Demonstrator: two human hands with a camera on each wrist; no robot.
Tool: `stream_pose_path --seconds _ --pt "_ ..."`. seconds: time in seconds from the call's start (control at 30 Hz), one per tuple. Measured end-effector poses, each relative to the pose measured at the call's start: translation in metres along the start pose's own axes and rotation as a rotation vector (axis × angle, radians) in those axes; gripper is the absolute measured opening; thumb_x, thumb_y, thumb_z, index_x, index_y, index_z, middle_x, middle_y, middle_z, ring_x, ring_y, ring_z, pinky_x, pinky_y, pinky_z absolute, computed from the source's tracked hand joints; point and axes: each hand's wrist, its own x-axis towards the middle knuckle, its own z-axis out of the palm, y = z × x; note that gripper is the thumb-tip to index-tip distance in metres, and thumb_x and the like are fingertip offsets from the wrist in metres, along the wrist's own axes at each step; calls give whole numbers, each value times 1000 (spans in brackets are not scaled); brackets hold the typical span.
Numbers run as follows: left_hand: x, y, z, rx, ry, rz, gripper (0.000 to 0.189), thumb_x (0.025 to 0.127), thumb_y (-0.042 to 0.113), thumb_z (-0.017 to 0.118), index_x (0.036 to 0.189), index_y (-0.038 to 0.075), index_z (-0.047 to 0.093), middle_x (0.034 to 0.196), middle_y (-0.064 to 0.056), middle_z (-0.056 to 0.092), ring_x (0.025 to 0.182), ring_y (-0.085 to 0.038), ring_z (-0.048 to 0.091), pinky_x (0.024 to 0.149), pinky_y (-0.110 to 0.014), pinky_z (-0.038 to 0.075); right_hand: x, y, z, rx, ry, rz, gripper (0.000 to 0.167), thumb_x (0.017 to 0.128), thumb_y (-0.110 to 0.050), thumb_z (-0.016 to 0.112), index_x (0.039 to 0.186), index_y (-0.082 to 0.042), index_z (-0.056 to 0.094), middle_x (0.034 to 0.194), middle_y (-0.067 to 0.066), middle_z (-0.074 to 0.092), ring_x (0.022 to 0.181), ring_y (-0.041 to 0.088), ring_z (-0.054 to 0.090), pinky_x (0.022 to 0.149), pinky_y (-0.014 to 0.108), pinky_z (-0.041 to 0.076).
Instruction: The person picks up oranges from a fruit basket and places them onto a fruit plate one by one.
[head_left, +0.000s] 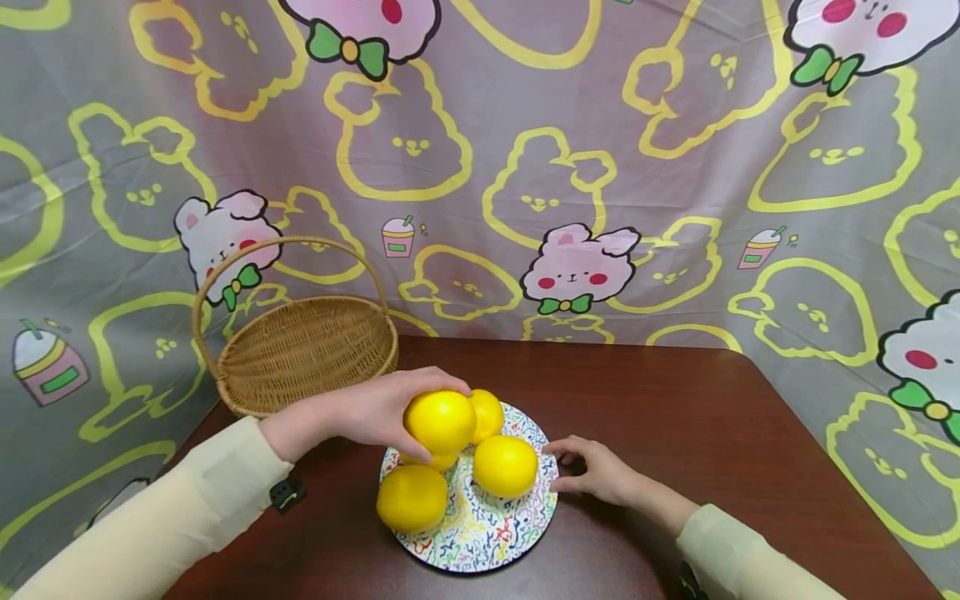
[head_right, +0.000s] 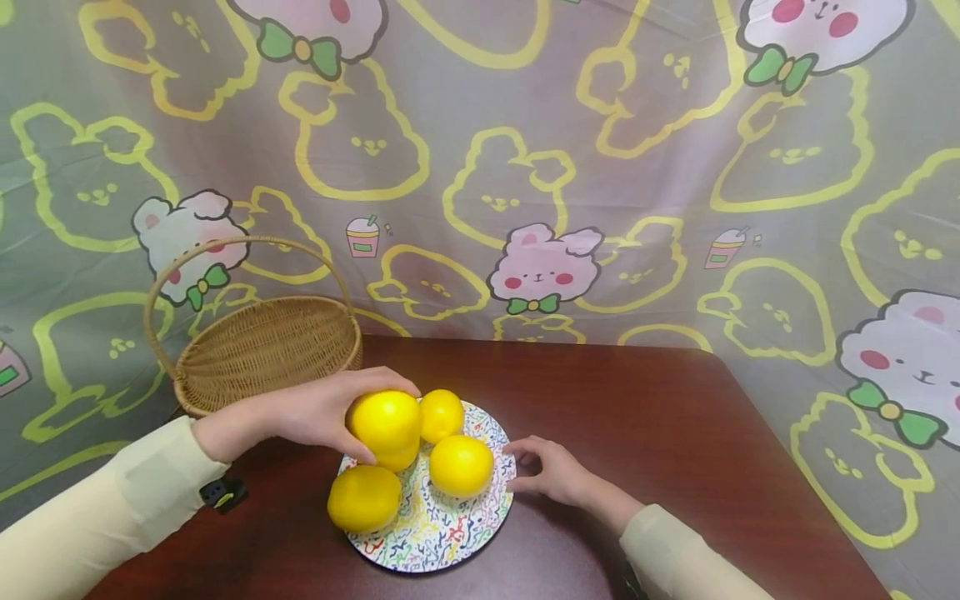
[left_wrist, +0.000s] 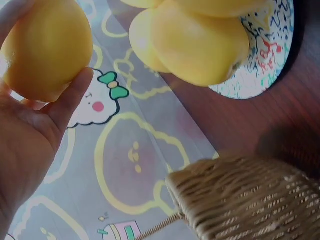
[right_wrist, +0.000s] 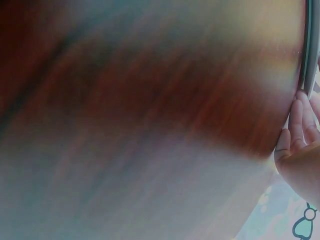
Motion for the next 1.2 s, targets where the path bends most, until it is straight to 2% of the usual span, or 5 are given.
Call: stream_pose_path --seconds 0.23,0.57,0.67,1.0,1.2 --pt "8 4 11 -13 -42 5 76 72 32 87 137 28 48 125 12 49 106 -12 52 89 -36 46 0 -1 0 0 3 -3 49 83 -26 79 125 -9 62 106 -3 60 94 20 54 81 28 50" --pt "17 11 34 70 -150 27 81 70 35 87 139 33 46 130 14 50 109 -10 50 90 -35 44 0 0 0 3 2 2 49 82 -26 79 125 -9 63 107 -2 60 94 21 55 82 29 50" --pt "19 11 42 80 -190 54 80 70 37 87 138 34 46 128 13 50 107 -8 50 90 -33 43 0 0 0 3 5 10 49 82 -26 79 126 -9 63 107 -2 61 94 20 55 81 28 50" --pt "22 4 64 118 -243 130 76 71 39 87 135 27 48 128 12 52 110 -5 48 94 -28 40 0 1 0 7 1 13 49 82 -25 79 126 -9 63 107 -2 60 93 20 54 80 27 50" --pt "23 -3 76 140 -271 128 74 72 42 85 135 29 48 129 15 52 113 -2 47 97 -28 39 0 1 0 5 1 3 50 83 -26 78 126 -9 62 108 -2 60 93 19 55 80 26 50"
